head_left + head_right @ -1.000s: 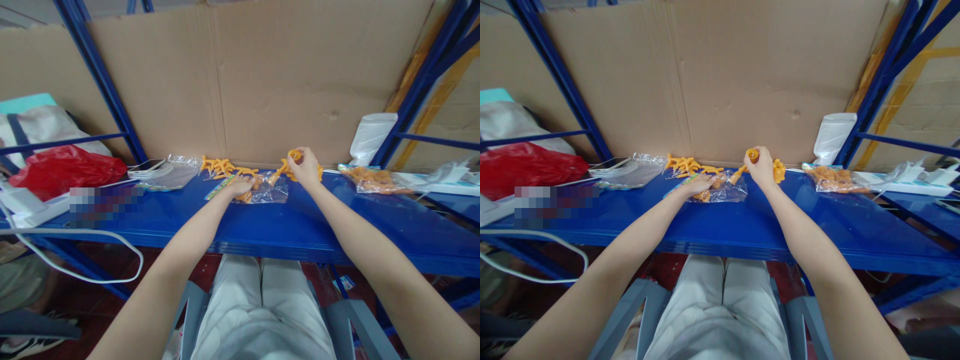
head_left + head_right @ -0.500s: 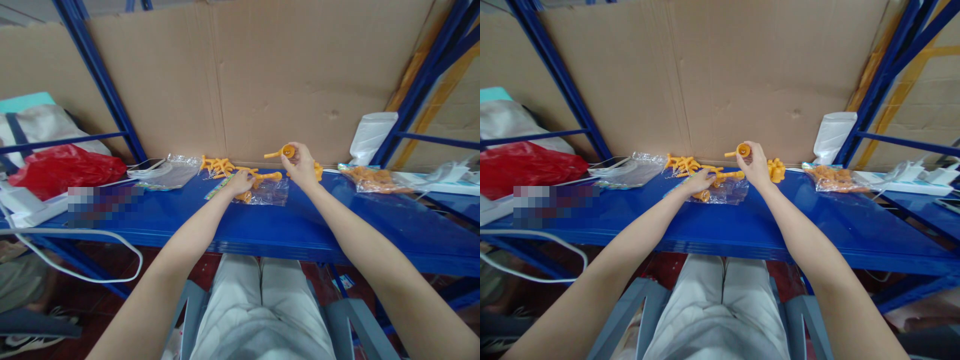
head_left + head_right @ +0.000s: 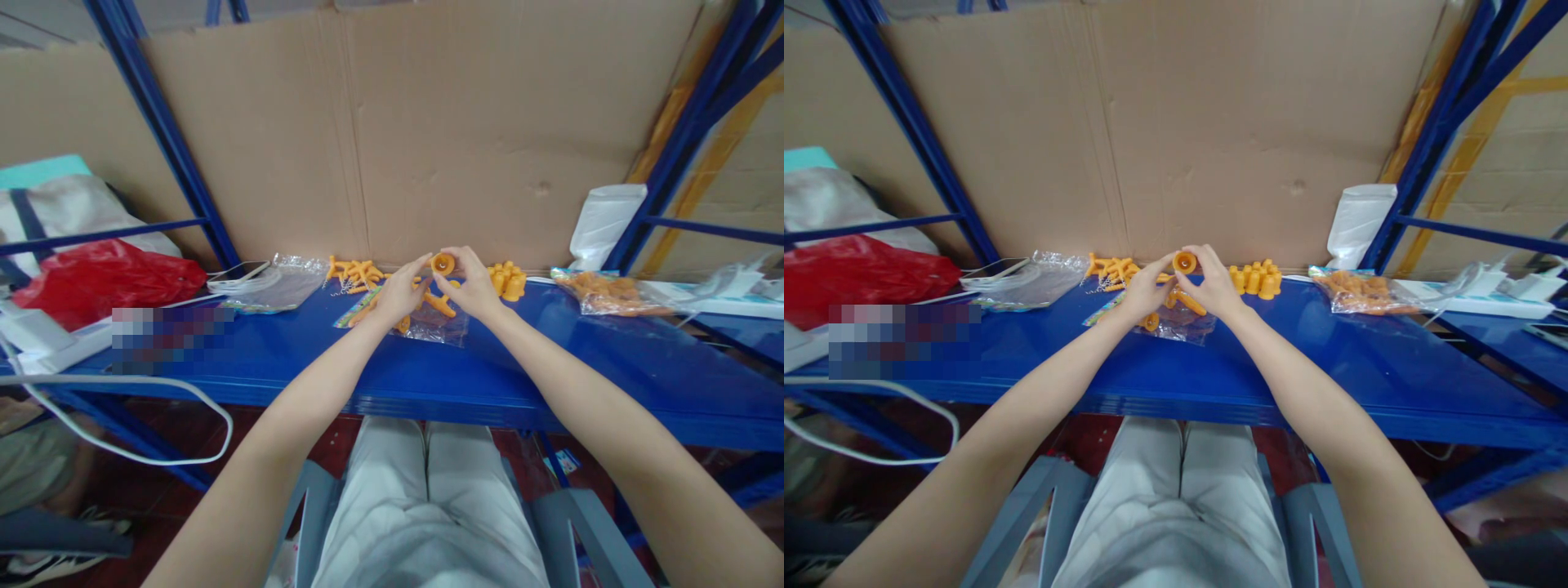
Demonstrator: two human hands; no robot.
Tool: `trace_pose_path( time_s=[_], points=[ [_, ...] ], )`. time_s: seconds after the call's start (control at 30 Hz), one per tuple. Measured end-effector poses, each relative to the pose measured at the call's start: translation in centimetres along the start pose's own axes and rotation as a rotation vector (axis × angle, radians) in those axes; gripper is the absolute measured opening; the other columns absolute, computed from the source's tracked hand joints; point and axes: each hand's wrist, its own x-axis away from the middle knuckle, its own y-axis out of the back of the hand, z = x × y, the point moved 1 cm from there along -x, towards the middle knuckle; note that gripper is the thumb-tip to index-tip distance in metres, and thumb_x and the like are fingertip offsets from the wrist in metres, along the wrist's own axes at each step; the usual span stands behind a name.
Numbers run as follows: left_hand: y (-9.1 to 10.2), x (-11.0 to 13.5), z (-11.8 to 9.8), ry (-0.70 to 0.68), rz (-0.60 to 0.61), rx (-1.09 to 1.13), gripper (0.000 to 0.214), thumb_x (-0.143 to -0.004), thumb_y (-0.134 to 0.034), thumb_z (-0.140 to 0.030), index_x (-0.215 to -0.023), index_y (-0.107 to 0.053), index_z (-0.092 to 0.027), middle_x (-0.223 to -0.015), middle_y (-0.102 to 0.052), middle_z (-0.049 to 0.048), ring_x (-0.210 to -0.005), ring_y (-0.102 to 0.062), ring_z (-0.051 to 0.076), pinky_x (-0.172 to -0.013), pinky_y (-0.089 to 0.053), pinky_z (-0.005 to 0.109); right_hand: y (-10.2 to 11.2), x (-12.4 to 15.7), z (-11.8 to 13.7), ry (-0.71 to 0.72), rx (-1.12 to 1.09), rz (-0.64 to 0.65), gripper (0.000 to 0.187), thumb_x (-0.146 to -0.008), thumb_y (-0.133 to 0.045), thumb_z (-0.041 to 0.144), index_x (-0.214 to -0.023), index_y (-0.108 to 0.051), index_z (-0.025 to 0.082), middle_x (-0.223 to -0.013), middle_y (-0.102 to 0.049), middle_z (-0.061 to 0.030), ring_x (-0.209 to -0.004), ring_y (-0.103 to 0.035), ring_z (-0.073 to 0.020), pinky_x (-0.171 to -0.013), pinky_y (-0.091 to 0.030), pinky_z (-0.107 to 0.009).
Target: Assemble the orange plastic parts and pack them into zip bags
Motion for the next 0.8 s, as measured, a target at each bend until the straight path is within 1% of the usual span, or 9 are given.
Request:
trace_pose_path(
  time_s=[0.07, 0.17, 0.23, 0.3, 0.37, 0.43, 0.53, 0.67, 0.8],
  points=[
    [0.1, 0.0, 0.2, 0.002, -0.052, -0.021, 0.042, -0.090, -0.055, -0.016, -0.131, -0.058, -0.023, -0.128, -0.066, 0.0091, -0.118, -0.061, 0.023, -0.102, -0.048, 0.042, -0.1, 0.0, 0.3, 0.022, -0.005, 0.020, 0.033, -0.087, -0.057, 0.030, -0.119, -0.055, 0.024, -0.112, -0.061, -0.0095, -0.105, -0.062, -0.0259, -0.087, -0.057, -0.049],
    [0.5, -0.1, 0.0, 0.011, -0.077, -0.072, 0.033, -0.087, -0.057, -0.011, -0.117, -0.067, -0.019, -0.113, -0.072, 0.0089, -0.108, -0.065, 0.023, -0.097, -0.050, 0.042, -0.1, 0.0, 0.9, 0.048, 0.003, 0.042, 0.034, -0.086, -0.057, 0.029, -0.119, -0.055, 0.024, -0.111, -0.062, -0.0095, -0.106, -0.061, -0.0260, -0.090, -0.056, -0.049],
    [0.7, 0.0, -0.3, 0.011, -0.088, -0.082, 0.028, -0.084, -0.059, -0.009, -0.109, -0.070, -0.018, -0.106, -0.073, 0.0084, -0.103, -0.066, 0.023, -0.094, -0.051, 0.040, -0.2, 0.0, 1.2, 0.053, 0.000, 0.061, 0.035, -0.086, -0.057, 0.029, -0.121, -0.055, 0.024, -0.113, -0.062, -0.0097, -0.107, -0.061, -0.0257, -0.091, -0.055, -0.049],
    [0.9, 0.0, -0.5, 0.018, -0.103, -0.061, 0.027, -0.082, -0.060, -0.008, -0.105, -0.071, -0.017, -0.105, -0.074, 0.0082, -0.101, -0.067, 0.023, -0.091, -0.052, 0.038, -0.2, -0.1, 1.5, 0.058, -0.004, 0.078, 0.037, -0.087, -0.056, 0.030, -0.124, -0.055, 0.024, -0.116, -0.062, -0.0098, -0.109, -0.060, -0.0254, -0.094, -0.054, -0.049],
    [0.9, 0.0, -0.6, 0.064, -0.120, -0.024, 0.025, -0.080, -0.062, -0.008, -0.102, -0.071, -0.016, -0.102, -0.074, 0.0087, -0.098, -0.067, 0.023, -0.088, -0.053, 0.037, -0.3, -0.2, 1.5, 0.065, 0.000, 0.088, 0.040, -0.087, -0.057, 0.031, -0.126, -0.053, 0.023, -0.118, -0.062, -0.0102, -0.110, -0.060, -0.0256, -0.095, -0.053, -0.050],
    [0.8, -0.1, -0.5, 0.150, -0.141, 0.026, 0.018, -0.079, -0.064, -0.010, -0.095, -0.071, -0.014, -0.094, -0.075, 0.0091, -0.091, -0.069, 0.023, -0.084, -0.053, 0.035, -0.5, -0.3, 1.3, 0.060, 0.003, 0.092, 0.044, -0.087, -0.057, 0.031, -0.129, -0.052, 0.023, -0.119, -0.062, -0.0109, -0.109, -0.060, -0.0255, -0.095, -0.052, -0.049],
    [0.5, -0.2, -0.4, 0.259, -0.183, 0.176, 0.009, -0.081, -0.067, -0.019, -0.087, -0.071, -0.014, -0.082, -0.075, 0.0085, -0.080, -0.071, 0.021, -0.079, -0.055, 0.033, -0.7, -0.3, 0.6, 0.059, 0.025, 0.110, 0.039, -0.086, -0.055, 0.027, -0.125, -0.056, 0.020, -0.113, -0.064, -0.0115, -0.104, -0.061, -0.0250, -0.092, -0.052, -0.047],
    [0.1, -0.5, -0.2, 0.330, -0.255, 0.487, 0.020, -0.081, -0.069, -0.033, -0.085, -0.070, -0.013, -0.081, -0.075, 0.0091, -0.075, -0.072, 0.019, -0.075, -0.057, 0.032, -0.8, -0.2, -0.7, 0.035, 0.124, 0.160, 0.025, -0.085, -0.054, 0.022, -0.108, -0.064, 0.018, -0.107, -0.066, -0.0117, -0.104, -0.061, -0.0261, -0.093, -0.050, -0.046],
    [0.1, -0.9, -0.2, 0.363, -0.272, 0.741, 0.032, -0.076, -0.073, -0.044, -0.083, -0.068, -0.013, -0.082, -0.076, 0.0091, -0.075, -0.073, 0.019, -0.073, -0.059, 0.032, -0.6, -0.1, -1.4, -0.030, 0.183, 0.165, 0.022, -0.086, -0.056, 0.023, -0.103, -0.066, 0.015, -0.101, -0.066, -0.0131, -0.095, -0.062, -0.0261, -0.088, -0.051, -0.044]
  ],
)
